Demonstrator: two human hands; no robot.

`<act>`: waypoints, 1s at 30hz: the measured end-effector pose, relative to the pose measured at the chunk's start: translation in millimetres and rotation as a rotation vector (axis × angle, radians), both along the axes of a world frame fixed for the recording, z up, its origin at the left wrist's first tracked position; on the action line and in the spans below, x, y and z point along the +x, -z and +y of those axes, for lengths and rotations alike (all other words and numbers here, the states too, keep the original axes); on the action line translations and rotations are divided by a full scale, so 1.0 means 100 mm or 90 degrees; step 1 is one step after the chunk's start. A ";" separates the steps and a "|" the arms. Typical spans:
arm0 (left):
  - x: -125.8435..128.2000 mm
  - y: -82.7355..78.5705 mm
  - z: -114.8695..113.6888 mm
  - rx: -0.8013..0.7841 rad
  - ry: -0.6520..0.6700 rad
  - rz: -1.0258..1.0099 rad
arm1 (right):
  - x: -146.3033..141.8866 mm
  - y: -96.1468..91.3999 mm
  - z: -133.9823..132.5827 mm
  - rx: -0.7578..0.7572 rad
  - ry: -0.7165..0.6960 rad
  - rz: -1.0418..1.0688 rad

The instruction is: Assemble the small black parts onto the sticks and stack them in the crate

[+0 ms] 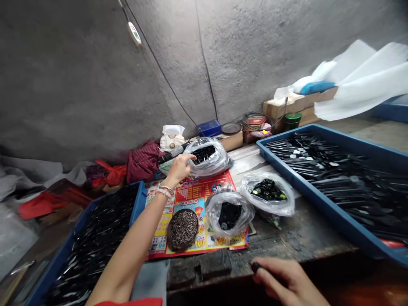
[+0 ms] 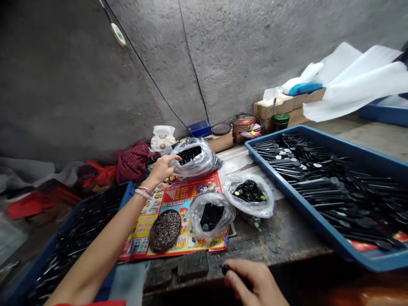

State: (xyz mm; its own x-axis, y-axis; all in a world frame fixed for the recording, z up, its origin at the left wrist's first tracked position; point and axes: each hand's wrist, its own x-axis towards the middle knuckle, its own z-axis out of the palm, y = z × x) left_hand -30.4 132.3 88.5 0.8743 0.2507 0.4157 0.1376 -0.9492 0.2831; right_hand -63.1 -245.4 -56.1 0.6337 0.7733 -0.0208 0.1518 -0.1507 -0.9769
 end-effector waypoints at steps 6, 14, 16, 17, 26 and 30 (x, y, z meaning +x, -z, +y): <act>-0.09 0.15 0.24 0.079 0.022 0.029 | 0.82 -0.99 0.94 0.048 -0.122 -0.520; -0.16 0.21 0.29 0.078 0.023 0.014 | 1.30 -1.12 2.05 -0.147 -0.072 -0.657; -0.12 0.18 0.33 0.065 0.004 0.001 | 1.32 -0.96 2.05 -0.136 -0.065 -0.650; -0.09 0.17 0.36 0.061 -0.009 -0.007 | 1.32 -0.88 2.03 -0.123 -0.060 -0.644; 0.16 0.12 0.51 0.109 -0.073 0.014 | 1.33 -0.62 1.83 -0.088 -0.075 -0.584; 0.16 0.08 0.44 0.176 -0.030 0.031 | 1.36 -0.61 1.85 -0.087 -0.083 -0.587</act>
